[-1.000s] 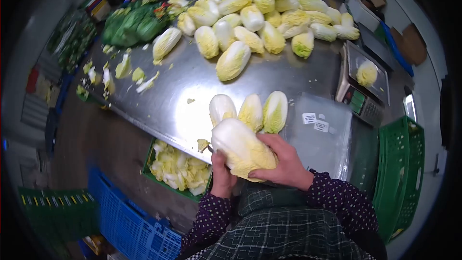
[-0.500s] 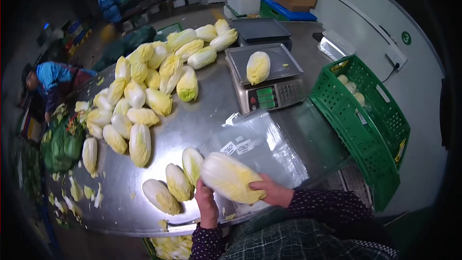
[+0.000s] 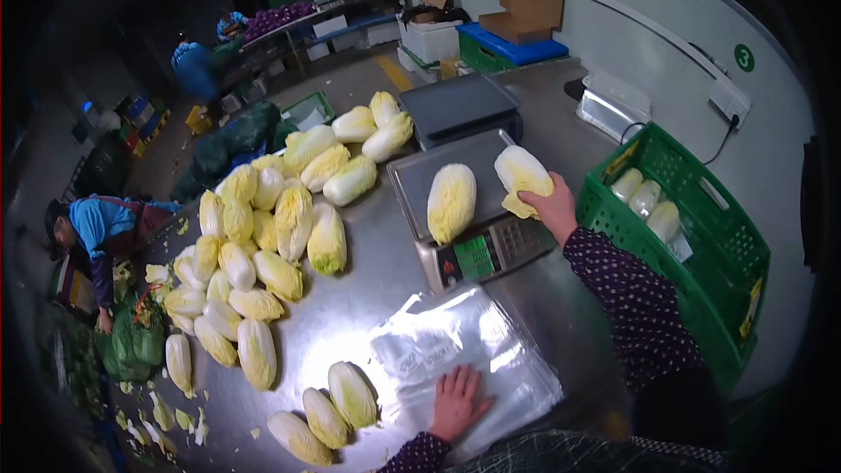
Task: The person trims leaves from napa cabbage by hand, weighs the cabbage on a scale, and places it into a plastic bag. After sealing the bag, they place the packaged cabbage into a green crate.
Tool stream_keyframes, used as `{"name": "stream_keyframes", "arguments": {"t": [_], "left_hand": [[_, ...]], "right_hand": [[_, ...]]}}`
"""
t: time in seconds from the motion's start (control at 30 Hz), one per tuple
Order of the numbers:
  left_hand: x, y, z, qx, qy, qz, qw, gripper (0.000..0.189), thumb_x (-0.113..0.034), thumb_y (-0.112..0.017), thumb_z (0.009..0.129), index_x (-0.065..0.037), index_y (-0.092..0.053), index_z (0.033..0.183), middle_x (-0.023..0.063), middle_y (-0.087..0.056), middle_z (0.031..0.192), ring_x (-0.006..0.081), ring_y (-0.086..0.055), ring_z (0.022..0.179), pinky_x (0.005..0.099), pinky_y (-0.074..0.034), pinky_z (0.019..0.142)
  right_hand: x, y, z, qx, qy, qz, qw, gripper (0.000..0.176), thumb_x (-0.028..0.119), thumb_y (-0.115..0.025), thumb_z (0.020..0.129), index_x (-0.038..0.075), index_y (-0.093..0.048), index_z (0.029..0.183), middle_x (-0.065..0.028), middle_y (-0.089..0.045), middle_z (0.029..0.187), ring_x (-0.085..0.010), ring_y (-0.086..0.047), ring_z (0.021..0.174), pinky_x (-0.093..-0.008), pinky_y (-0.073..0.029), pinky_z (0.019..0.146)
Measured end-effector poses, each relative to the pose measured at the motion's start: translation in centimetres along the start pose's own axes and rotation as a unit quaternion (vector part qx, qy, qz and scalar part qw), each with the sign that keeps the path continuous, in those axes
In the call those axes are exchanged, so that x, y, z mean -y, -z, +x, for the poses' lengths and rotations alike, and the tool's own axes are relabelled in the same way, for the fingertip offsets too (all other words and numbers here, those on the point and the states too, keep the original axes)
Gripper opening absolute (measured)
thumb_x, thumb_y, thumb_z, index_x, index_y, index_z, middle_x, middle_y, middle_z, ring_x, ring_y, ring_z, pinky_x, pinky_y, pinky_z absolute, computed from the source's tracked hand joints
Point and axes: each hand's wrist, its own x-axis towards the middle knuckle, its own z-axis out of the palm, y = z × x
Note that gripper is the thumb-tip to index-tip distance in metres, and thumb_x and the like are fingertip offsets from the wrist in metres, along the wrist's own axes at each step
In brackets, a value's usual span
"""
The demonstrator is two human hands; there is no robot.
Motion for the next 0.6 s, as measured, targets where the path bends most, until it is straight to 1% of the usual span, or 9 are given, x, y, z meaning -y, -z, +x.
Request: {"name": "stream_keyframes", "arguments": {"t": [0.03,0.13,0.23,0.3,0.37,0.4,0.43,0.57,0.6], "left_hand": [[-0.2,0.0,0.2,-0.008,0.005,-0.010,1.000,0.059,-0.045,-0.062,0.083,-0.005,-0.053,0.125,0.0174,-0.048,0.133,0.0352,-0.044,0.124,0.0524,-0.032,0.102],[-0.4,1.2,0.2,-0.002,0.028,-0.023,0.999,0.058,-0.044,-0.062,0.084,-0.005,-0.052,0.126,0.0171,-0.048,0.133,0.0347,-0.044,0.124,0.0523,-0.033,0.102],[-1.1,1.9,-0.3,-0.063,0.055,-0.023,0.996,0.054,-0.035,-0.065,0.084,-0.002,-0.054,0.125,0.0192,-0.053,0.127,0.0357,-0.048,0.119,0.0500,-0.037,0.099],[-0.8,-0.7,-2.0,-0.072,0.075,-0.055,0.993,0.057,-0.035,-0.066,0.082,-0.003,-0.052,0.126,0.0220,-0.046,0.131,0.0431,-0.039,0.124,0.0554,-0.031,0.102],[-1.4,0.0,-1.5,-0.049,0.052,-0.067,0.995,0.058,-0.034,-0.067,0.081,-0.003,-0.052,0.126,0.0226,-0.046,0.132,0.0435,-0.039,0.124,0.0557,-0.031,0.102],[-1.8,0.9,-1.3,-0.037,0.039,-0.070,0.996,0.058,-0.034,-0.067,0.080,-0.002,-0.052,0.127,0.0229,-0.046,0.132,0.0437,-0.039,0.124,0.0559,-0.031,0.101],[-2.7,3.3,-0.2,-0.079,-0.010,0.006,0.997,0.050,-0.037,-0.061,0.086,0.000,-0.056,0.119,0.0201,-0.055,0.121,0.0343,-0.050,0.114,0.0496,-0.039,0.096],[-1.4,2.2,-2.5,-0.005,-0.002,0.009,1.000,0.057,-0.042,-0.065,0.082,-0.007,-0.053,0.125,0.0160,-0.048,0.134,0.0346,-0.044,0.125,0.0520,-0.034,0.101],[-1.6,2.5,-3.2,-0.007,0.004,0.007,1.000,0.056,-0.040,-0.065,0.082,-0.006,-0.053,0.125,0.0162,-0.049,0.132,0.0342,-0.045,0.123,0.0511,-0.035,0.101]], "right_hand": [[1.4,-0.2,1.1,0.070,-0.071,0.001,0.995,0.092,0.046,-0.080,0.061,0.000,-0.044,0.131,-0.0227,-0.059,0.111,-0.0346,-0.057,0.108,-0.0472,-0.042,0.093],[2.7,-2.0,2.3,0.091,-0.030,-0.209,0.973,0.097,0.048,-0.080,0.062,0.001,-0.038,0.136,-0.0216,-0.050,0.121,-0.0370,-0.048,0.116,-0.0483,-0.037,0.098],[6.1,-2.5,0.0,-0.040,0.249,-0.203,0.946,0.103,0.051,-0.079,0.061,0.002,-0.032,0.139,-0.0211,-0.041,0.128,-0.0393,-0.040,0.121,-0.0492,-0.032,0.100],[9.0,-5.0,-3.5,0.094,0.220,-0.115,0.964,0.105,0.052,-0.078,0.062,0.003,-0.030,0.140,-0.0229,-0.039,0.128,-0.0395,-0.041,0.119,-0.0494,-0.033,0.098],[12.0,-7.6,-5.4,0.167,0.009,-0.027,0.986,0.105,0.052,-0.079,0.062,0.002,-0.029,0.140,-0.0245,-0.039,0.128,-0.0399,-0.042,0.118,-0.0506,-0.032,0.100],[12.6,-8.7,-5.5,0.148,-0.036,-0.028,0.988,0.104,0.050,-0.079,0.062,0.002,-0.029,0.140,-0.0249,-0.039,0.128,-0.0406,-0.043,0.117,-0.0505,-0.034,0.099],[12.9,-10.0,-5.6,0.130,-0.083,-0.027,0.988,0.104,0.049,-0.079,0.063,0.001,-0.029,0.140,-0.0253,-0.040,0.128,-0.0413,-0.045,0.115,-0.0503,-0.035,0.098],[13.5,-10.7,-4.7,0.149,-0.179,-0.022,0.972,0.099,0.036,-0.083,0.060,-0.004,-0.032,0.136,-0.0243,-0.047,0.124,-0.0379,-0.054,0.107,-0.0460,-0.045,0.092],[11.9,-11.1,-4.4,0.157,-0.183,0.095,0.966,0.097,0.031,-0.084,0.059,-0.005,-0.034,0.135,-0.0238,-0.049,0.122,-0.0356,-0.055,0.106,-0.0441,-0.046,0.090]]}}
